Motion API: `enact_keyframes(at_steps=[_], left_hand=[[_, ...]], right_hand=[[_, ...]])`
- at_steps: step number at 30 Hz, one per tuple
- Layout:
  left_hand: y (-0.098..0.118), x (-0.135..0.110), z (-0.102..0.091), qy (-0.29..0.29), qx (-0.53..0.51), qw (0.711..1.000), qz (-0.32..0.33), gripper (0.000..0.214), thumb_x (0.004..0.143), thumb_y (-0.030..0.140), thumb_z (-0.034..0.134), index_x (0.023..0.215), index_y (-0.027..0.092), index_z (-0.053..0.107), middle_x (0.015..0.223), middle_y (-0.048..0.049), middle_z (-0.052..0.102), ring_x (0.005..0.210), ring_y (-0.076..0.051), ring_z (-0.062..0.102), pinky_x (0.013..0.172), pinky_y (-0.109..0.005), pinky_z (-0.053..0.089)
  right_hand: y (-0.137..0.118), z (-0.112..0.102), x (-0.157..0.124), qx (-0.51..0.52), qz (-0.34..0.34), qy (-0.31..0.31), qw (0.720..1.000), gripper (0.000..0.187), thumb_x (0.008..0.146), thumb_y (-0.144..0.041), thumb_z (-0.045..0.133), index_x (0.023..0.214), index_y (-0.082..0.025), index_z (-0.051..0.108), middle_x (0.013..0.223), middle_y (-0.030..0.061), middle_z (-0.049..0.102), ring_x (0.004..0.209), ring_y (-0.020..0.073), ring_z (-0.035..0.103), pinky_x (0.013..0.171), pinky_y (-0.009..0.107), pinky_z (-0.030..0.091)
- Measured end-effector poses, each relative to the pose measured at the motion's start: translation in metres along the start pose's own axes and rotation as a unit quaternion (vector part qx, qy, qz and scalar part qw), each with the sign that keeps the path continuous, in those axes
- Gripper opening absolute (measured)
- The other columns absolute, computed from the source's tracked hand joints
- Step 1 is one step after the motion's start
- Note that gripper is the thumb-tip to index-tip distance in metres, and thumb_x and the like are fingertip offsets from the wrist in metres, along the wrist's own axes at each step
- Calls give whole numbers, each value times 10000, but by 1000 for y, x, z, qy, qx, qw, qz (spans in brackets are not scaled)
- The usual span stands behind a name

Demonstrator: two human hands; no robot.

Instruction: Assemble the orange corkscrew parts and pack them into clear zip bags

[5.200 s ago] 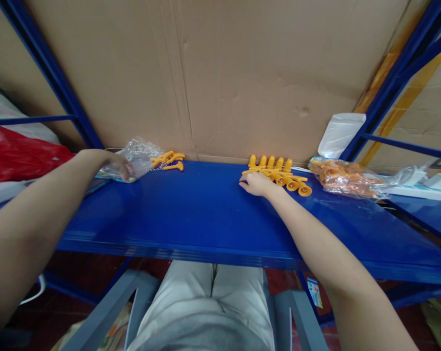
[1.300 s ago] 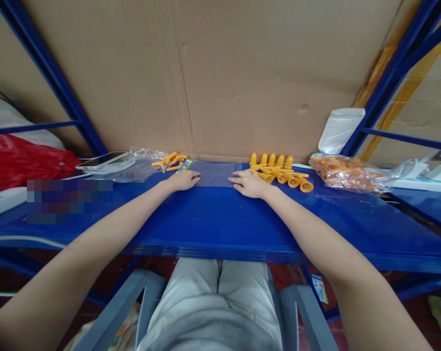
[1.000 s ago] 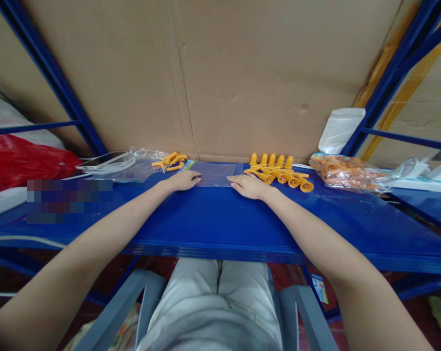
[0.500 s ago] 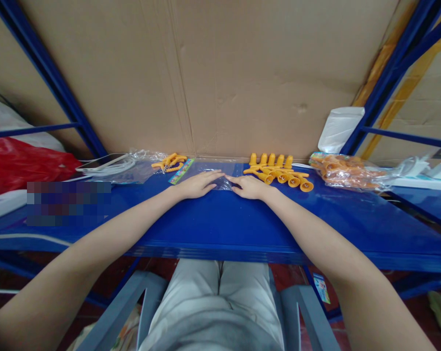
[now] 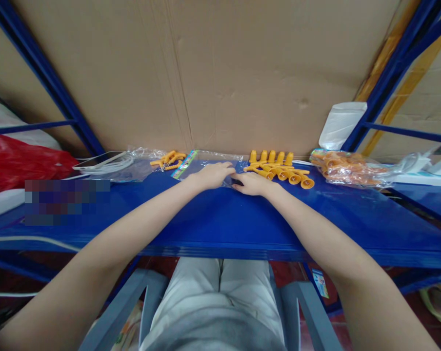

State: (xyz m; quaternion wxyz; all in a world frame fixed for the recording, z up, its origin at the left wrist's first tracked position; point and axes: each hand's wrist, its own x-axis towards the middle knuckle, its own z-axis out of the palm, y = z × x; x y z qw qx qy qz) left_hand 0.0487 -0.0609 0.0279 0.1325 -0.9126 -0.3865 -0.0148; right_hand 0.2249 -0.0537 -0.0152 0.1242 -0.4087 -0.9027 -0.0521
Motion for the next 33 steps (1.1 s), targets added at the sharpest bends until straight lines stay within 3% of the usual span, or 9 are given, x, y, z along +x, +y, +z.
enact_keyframes(at_steps=[3,6,11,14,17,21,24,29,33], left_hand=[[7,1,-3,-13,4,999,-35,355,943,111,345,1238,151,539,1219,-149,562,1094,-257,618,841,-346,506],[7,-1,4,-3,17,999,-51,378,939,76,316,1253,137,517,1227,-162,547,1069,-251,633,820,-342,513],[0,-2,20,32,32,998,-48,355,926,50,324,1200,145,528,1197,-144,558,1059,-227,634,811,-322,509],[-1,-2,25,47,17,997,-51,348,913,41,338,1182,148,530,1192,-140,565,1063,-222,630,817,-313,503],[-1,-2,26,59,-8,997,-55,344,900,43,353,1163,158,541,1173,-130,588,1052,-221,633,814,-309,501],[-2,-1,28,68,-46,995,-62,311,904,77,356,1105,169,574,1145,-110,616,1023,-228,637,799,-322,505],[-4,0,31,76,-70,992,-67,295,894,85,369,1065,177,591,1132,-91,628,1009,-221,632,803,-324,504],[-5,2,32,78,-87,990,-73,265,881,92,393,1001,185,609,1102,-70,648,1000,-209,625,811,-311,497],[-4,2,32,84,-93,989,-76,273,879,90,385,1000,178,614,1100,-67,650,999,-214,627,800,-313,499]], right_hand=[[-2,-11,0,-20,10,-29,999,291,880,-213,490,1095,-163,680,1071,106,713,928,218,669,830,318,487],[-2,-26,-2,-70,78,-40,994,274,884,-191,451,889,-148,722,972,123,725,904,242,667,822,342,482],[15,-38,-11,-148,247,25,957,344,902,-305,461,1036,-94,697,1089,220,664,1091,383,583,920,534,407],[35,-31,-15,-90,297,-2,951,413,856,-383,555,1139,-101,662,1126,227,642,1140,416,546,948,579,371],[54,-20,-16,-16,292,-40,955,448,768,-399,671,1139,-147,670,1093,195,653,1123,410,562,960,571,371],[65,-18,-15,-7,232,-8,973,375,743,-393,676,1059,-193,691,954,149,685,998,378,622,881,549,435],[57,-29,-16,-57,239,50,968,315,822,-382,551,1019,-174,681,933,154,688,922,334,644,820,483,479],[33,-47,-15,-81,247,235,937,353,883,-339,423,1137,-158,588,1095,173,643,955,305,621,786,423,484],[23,-48,-11,-47,188,249,949,312,858,-323,465,1099,-166,585,1066,155,645,940,289,614,796,407,472]])
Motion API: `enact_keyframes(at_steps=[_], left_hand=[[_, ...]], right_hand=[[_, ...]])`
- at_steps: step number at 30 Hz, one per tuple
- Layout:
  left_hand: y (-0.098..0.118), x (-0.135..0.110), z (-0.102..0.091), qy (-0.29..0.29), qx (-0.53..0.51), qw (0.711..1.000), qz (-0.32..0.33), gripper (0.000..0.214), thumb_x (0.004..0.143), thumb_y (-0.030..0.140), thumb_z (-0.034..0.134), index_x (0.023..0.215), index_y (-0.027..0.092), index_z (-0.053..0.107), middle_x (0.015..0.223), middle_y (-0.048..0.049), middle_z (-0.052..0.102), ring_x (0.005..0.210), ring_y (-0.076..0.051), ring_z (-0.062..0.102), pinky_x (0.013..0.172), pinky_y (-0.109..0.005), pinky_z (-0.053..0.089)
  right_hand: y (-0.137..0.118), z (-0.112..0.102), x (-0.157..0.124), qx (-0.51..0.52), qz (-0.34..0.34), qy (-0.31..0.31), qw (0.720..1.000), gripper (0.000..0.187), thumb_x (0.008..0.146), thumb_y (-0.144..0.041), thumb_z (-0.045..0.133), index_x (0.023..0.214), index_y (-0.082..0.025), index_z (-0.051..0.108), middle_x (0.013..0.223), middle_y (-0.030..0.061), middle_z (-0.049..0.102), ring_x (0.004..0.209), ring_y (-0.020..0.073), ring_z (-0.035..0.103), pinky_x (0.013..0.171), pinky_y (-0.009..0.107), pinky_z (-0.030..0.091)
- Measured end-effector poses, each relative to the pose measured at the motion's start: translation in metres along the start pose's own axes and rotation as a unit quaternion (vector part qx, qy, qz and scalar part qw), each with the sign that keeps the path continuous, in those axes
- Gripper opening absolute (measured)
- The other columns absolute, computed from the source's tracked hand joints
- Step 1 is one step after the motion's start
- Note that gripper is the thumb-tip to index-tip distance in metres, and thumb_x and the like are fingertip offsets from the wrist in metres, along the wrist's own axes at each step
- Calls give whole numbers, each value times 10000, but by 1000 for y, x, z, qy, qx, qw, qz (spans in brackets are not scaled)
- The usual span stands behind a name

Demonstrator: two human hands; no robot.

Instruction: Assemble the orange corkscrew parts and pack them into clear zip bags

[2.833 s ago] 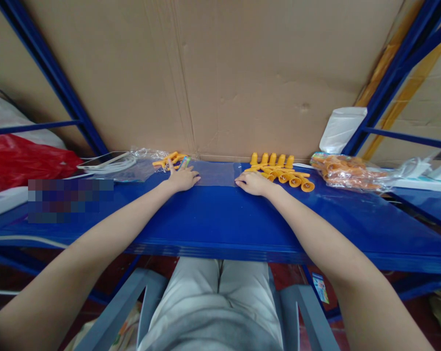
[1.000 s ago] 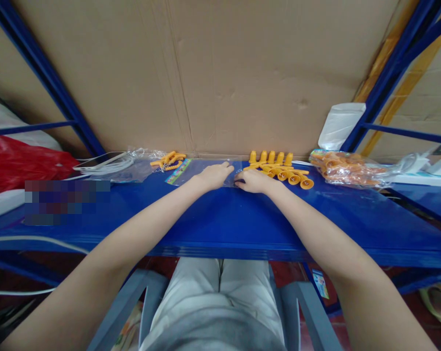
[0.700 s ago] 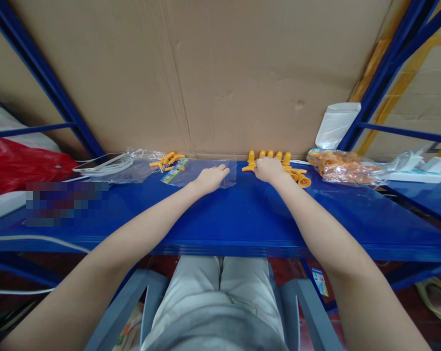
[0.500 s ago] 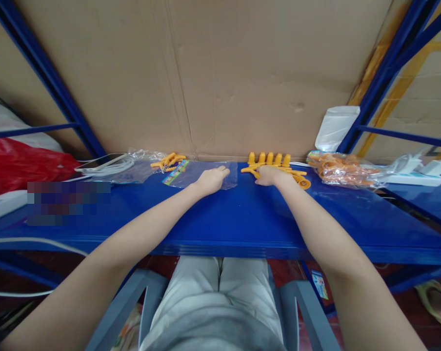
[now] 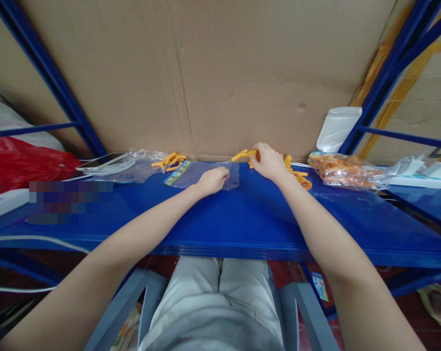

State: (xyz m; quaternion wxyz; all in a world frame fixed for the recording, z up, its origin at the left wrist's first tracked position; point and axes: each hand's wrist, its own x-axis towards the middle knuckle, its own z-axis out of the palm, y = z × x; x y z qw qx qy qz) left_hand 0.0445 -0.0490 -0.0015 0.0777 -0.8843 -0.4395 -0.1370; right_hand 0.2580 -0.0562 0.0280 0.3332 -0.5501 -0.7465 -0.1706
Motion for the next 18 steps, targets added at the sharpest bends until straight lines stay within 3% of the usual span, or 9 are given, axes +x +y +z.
enact_keyframes(at_steps=[3,6,10,18], left_hand=[[0,0,0,6,-7,1000,-7,273,880,95,396,1015,181,618,1094,-66,650,1004,-203,629,803,-298,497],[-1,0,0,12,-7,1000,-16,226,895,157,433,1016,176,622,1074,-76,651,984,-212,638,788,-299,500],[0,1,1,25,-12,999,-18,195,901,200,462,1010,169,620,1075,-90,648,978,-225,641,789,-317,503],[0,2,3,63,-30,997,33,281,871,91,393,1006,176,624,1079,-84,647,996,-208,621,797,-312,507]], right_hand=[[-2,4,0,47,-66,-75,994,256,820,-281,500,1027,-173,605,1022,119,662,918,257,613,812,384,464],[-2,8,-1,82,-89,-128,984,228,800,-255,509,984,-171,613,973,93,670,871,231,612,787,359,460],[-1,9,-1,132,-73,-150,977,219,800,-261,516,970,-173,623,938,69,674,836,208,606,769,340,455],[-13,23,-5,254,-11,-196,947,267,764,-325,601,968,-172,681,888,48,683,783,180,599,747,329,476]])
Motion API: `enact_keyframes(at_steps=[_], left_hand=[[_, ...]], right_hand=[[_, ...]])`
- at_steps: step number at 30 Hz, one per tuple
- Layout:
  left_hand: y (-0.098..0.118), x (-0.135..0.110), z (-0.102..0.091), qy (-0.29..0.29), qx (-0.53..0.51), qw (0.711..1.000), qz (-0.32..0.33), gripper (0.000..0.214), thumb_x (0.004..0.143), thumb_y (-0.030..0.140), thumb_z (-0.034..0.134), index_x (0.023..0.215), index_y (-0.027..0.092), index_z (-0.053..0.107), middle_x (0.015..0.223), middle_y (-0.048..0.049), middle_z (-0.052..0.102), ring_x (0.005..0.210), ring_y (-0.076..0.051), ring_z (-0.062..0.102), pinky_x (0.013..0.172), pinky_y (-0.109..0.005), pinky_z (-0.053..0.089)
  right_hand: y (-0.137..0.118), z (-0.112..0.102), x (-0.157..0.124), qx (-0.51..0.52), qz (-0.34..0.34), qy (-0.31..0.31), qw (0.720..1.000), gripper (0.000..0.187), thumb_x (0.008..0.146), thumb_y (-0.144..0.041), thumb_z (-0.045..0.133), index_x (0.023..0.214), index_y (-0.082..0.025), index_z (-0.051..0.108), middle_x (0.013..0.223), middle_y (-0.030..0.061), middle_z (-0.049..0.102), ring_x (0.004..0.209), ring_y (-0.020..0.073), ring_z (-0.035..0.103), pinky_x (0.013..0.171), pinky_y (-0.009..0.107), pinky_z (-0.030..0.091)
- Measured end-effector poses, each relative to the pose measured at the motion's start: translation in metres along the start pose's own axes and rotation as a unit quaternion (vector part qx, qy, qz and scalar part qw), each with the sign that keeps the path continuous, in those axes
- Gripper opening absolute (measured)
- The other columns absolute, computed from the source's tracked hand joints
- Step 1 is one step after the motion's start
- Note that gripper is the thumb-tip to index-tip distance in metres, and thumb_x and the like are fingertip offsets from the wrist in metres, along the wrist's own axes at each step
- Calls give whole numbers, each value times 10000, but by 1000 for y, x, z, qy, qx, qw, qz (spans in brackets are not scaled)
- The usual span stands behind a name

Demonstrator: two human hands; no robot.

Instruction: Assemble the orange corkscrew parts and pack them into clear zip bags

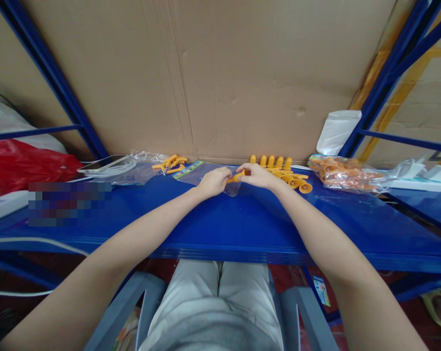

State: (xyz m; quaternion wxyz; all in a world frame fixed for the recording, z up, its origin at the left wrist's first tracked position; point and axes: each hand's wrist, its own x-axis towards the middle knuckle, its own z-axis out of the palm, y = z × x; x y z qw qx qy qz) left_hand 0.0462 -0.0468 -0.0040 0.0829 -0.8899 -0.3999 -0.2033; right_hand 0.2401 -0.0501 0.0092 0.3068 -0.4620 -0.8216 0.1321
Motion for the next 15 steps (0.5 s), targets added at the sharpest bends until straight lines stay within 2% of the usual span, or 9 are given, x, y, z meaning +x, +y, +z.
enact_keyframes(at_steps=[4,7,10,15], left_hand=[[-3,0,0,19,-20,1000,0,287,838,83,405,978,171,640,1043,-79,656,987,-206,618,826,-321,506],[-6,-1,0,36,-30,999,0,277,811,94,426,961,173,646,1013,-77,661,969,-210,621,823,-327,509],[-5,-1,0,50,-38,998,9,272,796,101,432,946,182,645,1000,-69,657,952,-203,621,821,-323,512],[2,-2,0,55,-42,997,21,267,794,94,424,923,182,640,995,-68,652,956,-197,614,827,-318,513]], right_hand=[[2,20,3,71,17,23,997,268,722,-353,650,903,-160,693,863,51,691,754,167,596,734,320,484],[4,34,6,123,31,17,992,284,700,-356,662,886,-143,687,808,40,684,703,154,588,689,307,487],[0,43,6,136,45,17,990,254,683,-309,665,856,-124,678,761,31,671,675,153,586,659,298,486],[-11,47,2,129,34,-9,991,194,721,-184,615,898,-115,656,906,71,707,810,188,639,764,321,509]])
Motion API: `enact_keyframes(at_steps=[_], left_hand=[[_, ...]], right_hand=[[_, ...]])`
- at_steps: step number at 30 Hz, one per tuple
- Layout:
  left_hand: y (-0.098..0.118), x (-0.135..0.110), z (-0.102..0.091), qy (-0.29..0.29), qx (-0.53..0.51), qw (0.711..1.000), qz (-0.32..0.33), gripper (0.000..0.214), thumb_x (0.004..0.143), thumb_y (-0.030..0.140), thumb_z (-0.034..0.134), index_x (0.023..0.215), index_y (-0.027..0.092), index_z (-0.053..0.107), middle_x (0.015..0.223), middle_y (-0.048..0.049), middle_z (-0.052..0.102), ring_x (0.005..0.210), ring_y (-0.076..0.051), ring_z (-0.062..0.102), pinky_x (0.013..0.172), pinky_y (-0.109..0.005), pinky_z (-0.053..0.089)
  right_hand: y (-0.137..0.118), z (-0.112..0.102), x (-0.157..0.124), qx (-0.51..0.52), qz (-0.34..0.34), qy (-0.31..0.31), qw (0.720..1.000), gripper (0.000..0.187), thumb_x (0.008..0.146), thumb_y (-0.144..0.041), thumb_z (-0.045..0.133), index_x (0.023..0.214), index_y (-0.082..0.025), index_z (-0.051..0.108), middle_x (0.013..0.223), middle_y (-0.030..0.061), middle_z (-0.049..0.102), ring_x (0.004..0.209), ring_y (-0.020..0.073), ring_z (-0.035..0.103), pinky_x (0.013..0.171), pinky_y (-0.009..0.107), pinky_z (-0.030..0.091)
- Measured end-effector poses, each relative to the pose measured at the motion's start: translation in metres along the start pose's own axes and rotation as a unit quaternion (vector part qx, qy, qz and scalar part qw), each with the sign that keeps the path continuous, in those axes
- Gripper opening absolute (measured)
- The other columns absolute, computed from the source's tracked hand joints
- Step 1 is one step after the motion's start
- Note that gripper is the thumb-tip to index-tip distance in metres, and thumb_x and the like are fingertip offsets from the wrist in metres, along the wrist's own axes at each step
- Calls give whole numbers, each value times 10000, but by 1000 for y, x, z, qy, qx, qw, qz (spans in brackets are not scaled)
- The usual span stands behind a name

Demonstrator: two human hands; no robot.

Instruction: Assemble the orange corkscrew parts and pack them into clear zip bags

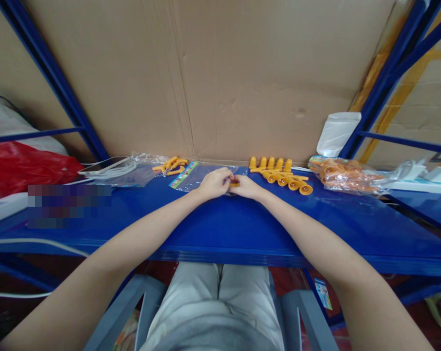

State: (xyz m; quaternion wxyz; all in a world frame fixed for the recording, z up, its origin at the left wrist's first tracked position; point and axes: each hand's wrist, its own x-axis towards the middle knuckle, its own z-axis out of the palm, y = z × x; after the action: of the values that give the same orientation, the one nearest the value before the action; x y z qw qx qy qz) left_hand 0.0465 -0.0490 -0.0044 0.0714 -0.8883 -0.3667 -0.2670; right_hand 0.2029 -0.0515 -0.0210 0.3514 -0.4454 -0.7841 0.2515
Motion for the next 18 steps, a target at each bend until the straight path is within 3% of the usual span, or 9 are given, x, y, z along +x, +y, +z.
enact_keyframes(at_steps=[5,10,14,18], left_hand=[[4,-1,-1,-9,7,1000,-6,272,804,94,413,930,181,638,1000,-72,647,953,-200,613,821,-324,514],[6,-1,-4,-29,21,999,0,282,836,101,400,969,179,636,1011,-80,638,971,-202,607,826,-326,511],[9,-2,-5,-47,35,998,1,276,852,99,398,983,175,628,1035,-84,630,978,-205,606,821,-318,507],[11,-2,-4,-56,40,998,5,265,860,98,397,982,167,621,1030,-85,626,979,-205,605,824,-315,505]], right_hand=[[-3,-10,-2,-59,-2,-49,997,249,725,-179,646,968,-124,633,982,98,702,841,203,655,791,340,521],[-2,-33,-4,-129,-3,-106,986,293,728,-273,677,1002,-171,657,948,66,715,843,200,661,766,320,519],[-1,-40,-5,-177,-13,-100,979,271,754,-406,656,883,-169,680,788,44,709,729,184,649,683,298,497],[2,-34,-3,-170,-23,-76,982,257,747,-398,659,823,-152,658,731,40,688,667,162,622,636,280,474]])
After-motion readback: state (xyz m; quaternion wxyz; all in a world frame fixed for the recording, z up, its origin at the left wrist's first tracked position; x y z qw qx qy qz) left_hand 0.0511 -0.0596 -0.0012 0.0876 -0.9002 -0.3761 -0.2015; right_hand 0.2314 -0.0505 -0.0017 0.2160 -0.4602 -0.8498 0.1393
